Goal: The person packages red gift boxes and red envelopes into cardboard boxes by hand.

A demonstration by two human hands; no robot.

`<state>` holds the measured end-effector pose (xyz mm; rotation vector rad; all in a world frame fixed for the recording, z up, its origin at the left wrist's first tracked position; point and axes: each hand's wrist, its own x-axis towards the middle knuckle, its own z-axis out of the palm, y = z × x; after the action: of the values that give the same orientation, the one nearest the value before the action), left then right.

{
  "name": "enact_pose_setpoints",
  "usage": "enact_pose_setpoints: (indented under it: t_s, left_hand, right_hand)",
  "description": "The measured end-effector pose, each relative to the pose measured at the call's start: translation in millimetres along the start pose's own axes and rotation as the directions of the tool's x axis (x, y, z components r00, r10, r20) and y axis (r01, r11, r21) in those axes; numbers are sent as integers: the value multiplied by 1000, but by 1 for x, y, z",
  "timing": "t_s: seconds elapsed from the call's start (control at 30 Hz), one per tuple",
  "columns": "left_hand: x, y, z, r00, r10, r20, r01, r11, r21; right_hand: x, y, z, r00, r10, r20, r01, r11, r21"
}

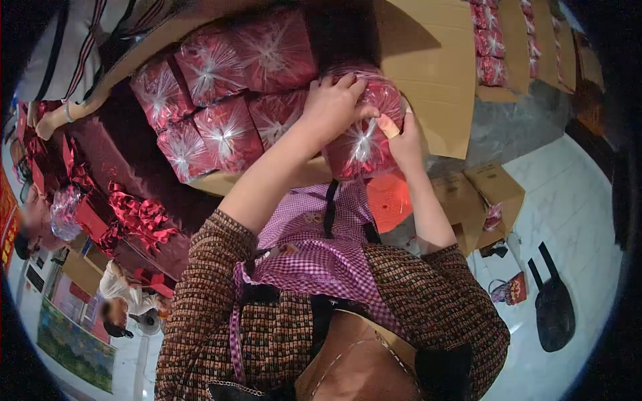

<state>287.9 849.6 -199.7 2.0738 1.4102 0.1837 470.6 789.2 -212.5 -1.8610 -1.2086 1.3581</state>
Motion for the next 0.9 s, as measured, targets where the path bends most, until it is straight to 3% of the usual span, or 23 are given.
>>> enact_pose_setpoints:
  t_s: [0.03, 0.13, 0.2, 0.27, 0.3, 0.33, 0.37, 0.4, 0.43, 0.47, 0.5, 0.6, 0.63, 0.7, 0.8, 0.9]
  left_hand:
    - [5, 4, -5, 993, -40, 110, 37, 999, 29]
    - [15, -2, 15, 995, 7, 96, -12, 998, 55]
    - [16, -6, 18, 994, -35, 101, 31, 999, 37]
    - [10, -18, 24, 993, 68, -95, -84, 980, -181]
    - [6, -27, 28, 951, 77, -298, -195, 900, -389]
    - [-2, -30, 19, 933, -23, -359, -164, 860, -483]
    - [-17, -31, 10, 906, -128, -402, -141, 806, -575]
    - [-38, -34, 4, 892, -190, -410, -41, 869, -493]
    - [-58, -47, 13, 895, -216, -389, 42, 912, -409]
    - [-77, -58, 27, 895, -243, -373, 123, 940, -317]
    - [-93, -58, 32, 896, -245, -371, 126, 940, -317]
    - [-119, -54, 37, 956, -217, -198, 241, 964, 110]
    - [-120, -55, 38, 956, -219, -197, 243, 964, 107]
    - [-113, -60, 39, 965, -221, -144, 258, 899, 352]
    - [-110, -71, 44, 974, -174, -144, 222, 858, 463]
    - [-106, -75, 39, 972, -228, -63, 234, 889, 393]
  right_hand:
    - [-2, 0, 2, 999, -16, -52, 15, 1000, -24]
    - [-8, 4, 8, 996, -6, -89, 9, 999, 33]
    - [-12, -2, 10, 996, -1, -91, 3, 1000, 25]
    - [-16, -12, 10, 995, 26, -95, -30, 999, -39]
    - [-19, -16, 8, 992, -25, -124, 11, 993, -115]
    - [-19, -20, 7, 985, -82, -149, 52, 980, -191]
    - [-22, -27, 7, 977, -141, -161, 130, 989, -76]
    - [-23, -29, 5, 978, -135, -158, 124, 989, -75]
    - [-22, -30, 1, 909, -403, -104, 349, 874, -337]
    - [-21, -34, -1, 780, -625, 20, 529, 643, -554]
    - [-21, -45, 4, 751, -658, 58, 595, 635, -494]
    - [-22, -65, 22, 724, -646, 242, 650, 524, -550]
    - [-20, -66, 30, 727, -631, 270, 651, 507, -565]
    - [-16, -69, 44, 738, -596, 317, 647, 489, -585]
    - [-11, -58, 60, 806, -482, 344, 565, 452, -690]
    - [-9, -49, 68, 805, -505, 312, 552, 443, -707]
